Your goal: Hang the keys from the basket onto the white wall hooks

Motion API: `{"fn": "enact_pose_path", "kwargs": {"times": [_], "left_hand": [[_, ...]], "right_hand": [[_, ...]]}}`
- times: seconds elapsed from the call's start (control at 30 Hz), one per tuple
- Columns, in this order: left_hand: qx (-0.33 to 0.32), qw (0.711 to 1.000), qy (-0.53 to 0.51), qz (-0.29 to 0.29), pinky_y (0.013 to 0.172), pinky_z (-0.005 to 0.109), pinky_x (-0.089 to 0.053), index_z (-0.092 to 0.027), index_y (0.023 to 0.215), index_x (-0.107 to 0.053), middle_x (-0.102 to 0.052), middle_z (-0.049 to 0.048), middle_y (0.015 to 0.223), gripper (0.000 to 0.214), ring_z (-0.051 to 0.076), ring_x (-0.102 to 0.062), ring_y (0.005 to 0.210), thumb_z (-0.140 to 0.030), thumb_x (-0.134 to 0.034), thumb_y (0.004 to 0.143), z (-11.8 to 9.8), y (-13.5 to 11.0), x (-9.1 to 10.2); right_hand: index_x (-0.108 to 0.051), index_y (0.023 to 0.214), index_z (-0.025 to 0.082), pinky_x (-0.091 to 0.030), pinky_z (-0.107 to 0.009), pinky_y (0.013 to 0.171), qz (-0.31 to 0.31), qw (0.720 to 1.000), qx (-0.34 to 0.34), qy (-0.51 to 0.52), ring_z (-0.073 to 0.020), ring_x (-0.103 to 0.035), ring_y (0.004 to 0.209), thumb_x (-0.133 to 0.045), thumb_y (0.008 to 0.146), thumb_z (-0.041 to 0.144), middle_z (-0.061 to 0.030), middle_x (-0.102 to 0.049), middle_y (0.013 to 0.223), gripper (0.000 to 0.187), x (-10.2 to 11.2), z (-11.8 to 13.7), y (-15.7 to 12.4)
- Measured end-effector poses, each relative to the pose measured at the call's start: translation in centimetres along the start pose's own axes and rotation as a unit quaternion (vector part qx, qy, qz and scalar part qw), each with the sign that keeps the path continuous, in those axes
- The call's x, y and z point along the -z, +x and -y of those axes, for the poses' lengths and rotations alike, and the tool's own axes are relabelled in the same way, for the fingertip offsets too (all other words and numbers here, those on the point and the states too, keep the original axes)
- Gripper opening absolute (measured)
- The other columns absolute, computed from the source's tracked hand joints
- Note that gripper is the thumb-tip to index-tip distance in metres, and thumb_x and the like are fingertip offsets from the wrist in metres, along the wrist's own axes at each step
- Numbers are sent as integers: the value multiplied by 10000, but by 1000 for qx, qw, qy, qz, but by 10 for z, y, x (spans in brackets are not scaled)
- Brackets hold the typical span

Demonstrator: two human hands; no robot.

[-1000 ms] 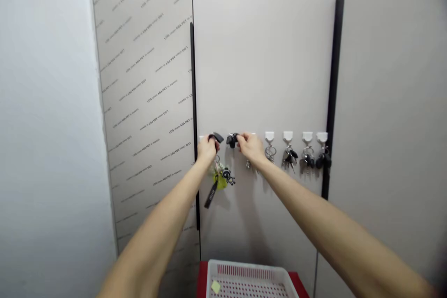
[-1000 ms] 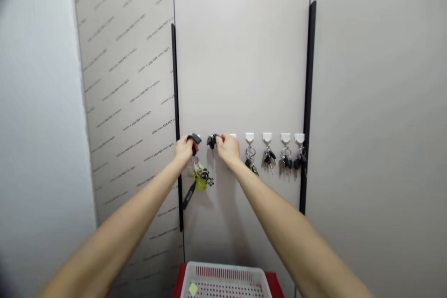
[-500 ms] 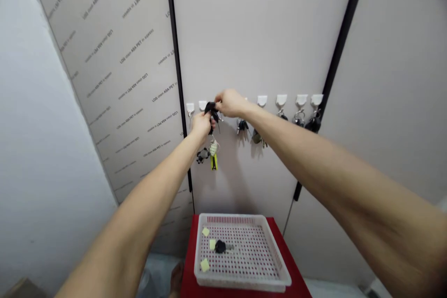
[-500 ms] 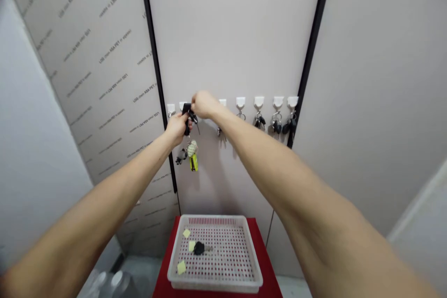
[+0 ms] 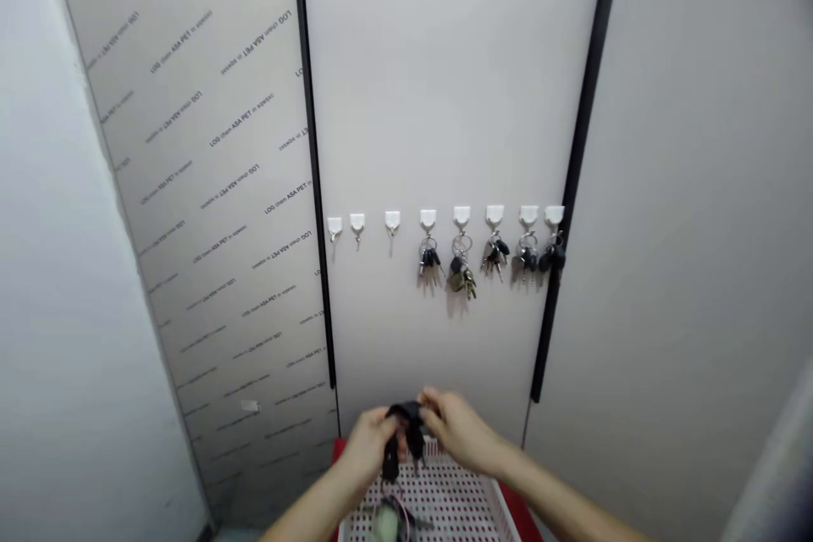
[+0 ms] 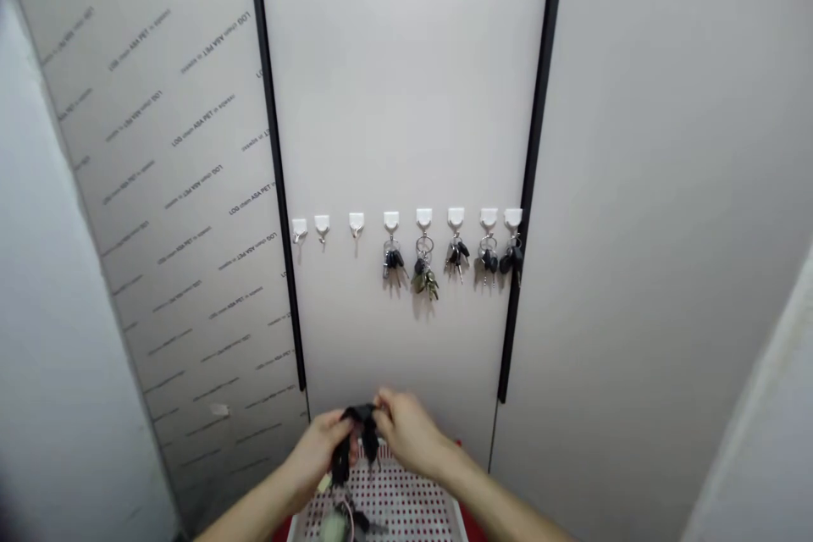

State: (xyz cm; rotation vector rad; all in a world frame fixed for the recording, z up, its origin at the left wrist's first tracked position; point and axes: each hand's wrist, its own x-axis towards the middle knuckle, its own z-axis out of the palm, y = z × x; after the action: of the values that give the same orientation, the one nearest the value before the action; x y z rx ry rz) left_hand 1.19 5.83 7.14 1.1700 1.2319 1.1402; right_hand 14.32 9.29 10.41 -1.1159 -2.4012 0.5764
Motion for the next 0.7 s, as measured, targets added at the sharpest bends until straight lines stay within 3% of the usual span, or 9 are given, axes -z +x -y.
{"fn": "enact_pose_path", "kwargs": {"times": [0.1, 0.17, 0.27, 0.33, 0.4, 0.47, 0.57, 0.63, 0.7], "left_hand": [[12, 989, 149, 24, 476, 208, -321, -125, 633, -499, -458, -27, 465, 232, 84, -418, 455, -301, -349, 630, 30, -8, 2], [24, 963, 266, 37, 535, 211, -337, -131, 649, -533, -520, -10, 556, 195, 102, -455, 551, -233, -372, 610, 43, -14, 8], [60, 925, 374, 23, 630, 231, -350, -136, 788, -537, -568, 24, 747, 260, 136, -484, 685, -174, -440, 550, 39, -13, 17], [24, 923, 384, 0, 689, 240, -346, -118, 885, -502, -553, 63, 861, 351, 152, -484, 763, -177, -468, 541, 12, -3, 19], [-59, 937, 343, -46, 741, 229, -332, -93, 945, -460, -507, 98, 967, 386, 149, -464, 844, -213, -461, 578, -32, 17, 13], [-131, 941, 293, -112, 742, 223, -337, -83, 959, -435, -496, 114, 975, 387, 142, -464, 852, -238, -451, 605, -82, 42, 0], [-205, 919, 252, -224, 696, 252, -364, -131, 978, -401, -512, 95, 936, 442, 150, -484, 806, -307, -494, 583, -143, 77, -27], [-216, 903, 257, -266, 655, 274, -375, -149, 901, -439, -548, 72, 827, 373, 159, -502, 741, -316, -506, 574, -167, 94, -42], [-218, 901, 257, -274, 613, 270, -383, -145, 801, -474, -557, 58, 737, 276, 152, -512, 675, -294, -513, 573, -178, 103, -50]], "right_hand": [[-500, 650, 145, -278, -174, 446, 16, 999, -30, 1, -75, -424, 471, -309, 667, 168, 1, -514, 528, 192, -35, -22, -16], [-508, 627, 151, -291, -182, 454, 27, 999, -35, -2, -86, -442, 487, -329, 649, 165, -3, -529, 533, 181, -47, -33, -21], [-522, 614, 154, -330, -201, 484, 14, 999, -27, 13, -105, -470, 511, -341, 649, 187, -13, -543, 542, 187, -32, -39, -17], [-528, 706, 150, -363, -223, 566, -95, 995, -14, 30, -119, -495, 601, -336, 665, 210, -37, -564, 653, 205, 1, -35, -5], [-477, 885, 140, -354, -256, 691, -293, 956, -5, 33, -140, -477, 780, -366, 662, 257, -76, -527, 881, 276, 43, -25, 11], [-419, 980, 140, -339, -278, 740, -415, 910, 7, 18, -158, -427, 889, -385, 653, 301, -92, -469, 986, 366, 80, -15, 31], [-379, 1035, 117, -345, -306, 731, -449, 893, -25, 6, -176, -443, 857, -420, 618, 314, -108, -483, 958, 463, 111, -7, 56], [-445, 963, 115, -368, -296, 674, -430, 901, -51, 10, -167, -480, 750, -419, 604, 282, -89, -535, 837, 397, 121, -7, 66], [-517, 829, 130, -377, -271, 623, -430, 901, -57, 14, -148, -489, 666, -386, 605, 235, -57, -556, 727, 280, 130, -7, 68]]}}
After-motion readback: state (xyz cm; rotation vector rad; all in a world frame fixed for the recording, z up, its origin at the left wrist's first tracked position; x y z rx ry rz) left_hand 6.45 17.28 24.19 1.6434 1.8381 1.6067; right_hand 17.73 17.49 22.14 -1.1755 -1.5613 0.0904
